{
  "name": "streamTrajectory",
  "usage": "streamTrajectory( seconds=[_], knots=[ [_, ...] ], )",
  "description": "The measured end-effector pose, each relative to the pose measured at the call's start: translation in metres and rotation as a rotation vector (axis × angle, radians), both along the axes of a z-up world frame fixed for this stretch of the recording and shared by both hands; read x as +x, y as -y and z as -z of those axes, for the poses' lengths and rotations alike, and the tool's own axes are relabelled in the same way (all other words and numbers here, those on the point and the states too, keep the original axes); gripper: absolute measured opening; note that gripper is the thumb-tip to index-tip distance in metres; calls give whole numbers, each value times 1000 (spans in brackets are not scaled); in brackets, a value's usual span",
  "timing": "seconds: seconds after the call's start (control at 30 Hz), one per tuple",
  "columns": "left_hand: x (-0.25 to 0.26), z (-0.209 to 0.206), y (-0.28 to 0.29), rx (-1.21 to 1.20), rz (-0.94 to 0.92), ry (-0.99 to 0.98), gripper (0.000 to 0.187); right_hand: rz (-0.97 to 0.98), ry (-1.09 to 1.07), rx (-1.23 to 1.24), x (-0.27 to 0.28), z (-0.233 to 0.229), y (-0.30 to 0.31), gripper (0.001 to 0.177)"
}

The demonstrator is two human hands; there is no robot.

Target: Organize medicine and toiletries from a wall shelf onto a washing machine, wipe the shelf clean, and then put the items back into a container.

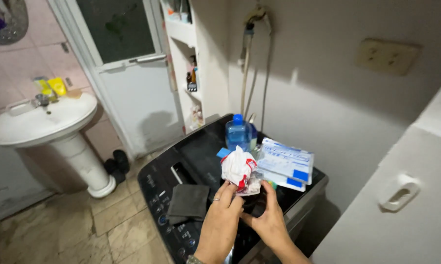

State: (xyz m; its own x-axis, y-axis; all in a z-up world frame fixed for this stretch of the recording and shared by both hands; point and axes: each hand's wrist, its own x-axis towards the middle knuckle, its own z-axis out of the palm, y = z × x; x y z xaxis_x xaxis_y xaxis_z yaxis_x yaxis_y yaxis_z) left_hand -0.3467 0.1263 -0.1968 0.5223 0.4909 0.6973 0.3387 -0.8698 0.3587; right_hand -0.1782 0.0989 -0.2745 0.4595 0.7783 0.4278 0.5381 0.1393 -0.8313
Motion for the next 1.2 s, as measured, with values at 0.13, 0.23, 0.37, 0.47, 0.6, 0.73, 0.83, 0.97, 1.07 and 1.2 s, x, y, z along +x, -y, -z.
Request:
streamTrajectory(
  seconds=[0.13, 0.23, 0.37, 0.47, 0.6, 0.73, 0.83, 0.97, 1.07, 1.2],
  knots=[
    [-7, 31, -16, -120, -31, -46, 20, -27, 42, 16, -5, 31, -17, 114],
    [-10, 49, -28, -186, -37, -30, 22, 22, 104, -61, -8, 42, -28, 117],
    [-12, 62, -43, -167, -53, -15, 23, -11, 49, -117, -15, 42, -40, 115],
    [-15, 67, -51, -193, -81, -4, 21, -26, 68, -92, -20, 42, -50, 111],
    [-18, 68, -61, -235, -131, 8, 13, -29, 158, -58, -24, 38, -61, 111],
    [-20, 73, -76, -213, -147, 55, 15, -90, 42, -104, -25, 48, -70, 108],
    [-22, 77, -85, -128, -165, 77, 16, -111, 33, -72, -24, 49, -72, 105],
    [-26, 64, -84, -106, -191, 38, 21, -115, -15, -82, -19, 44, -72, 105],
    [-27, 58, -83, -49, -196, 77, 24, -115, -25, -70, -14, 41, -69, 104],
    [-27, 49, -78, -7, -168, 104, 33, -100, -38, -106, -13, 27, -60, 107]
  ],
)
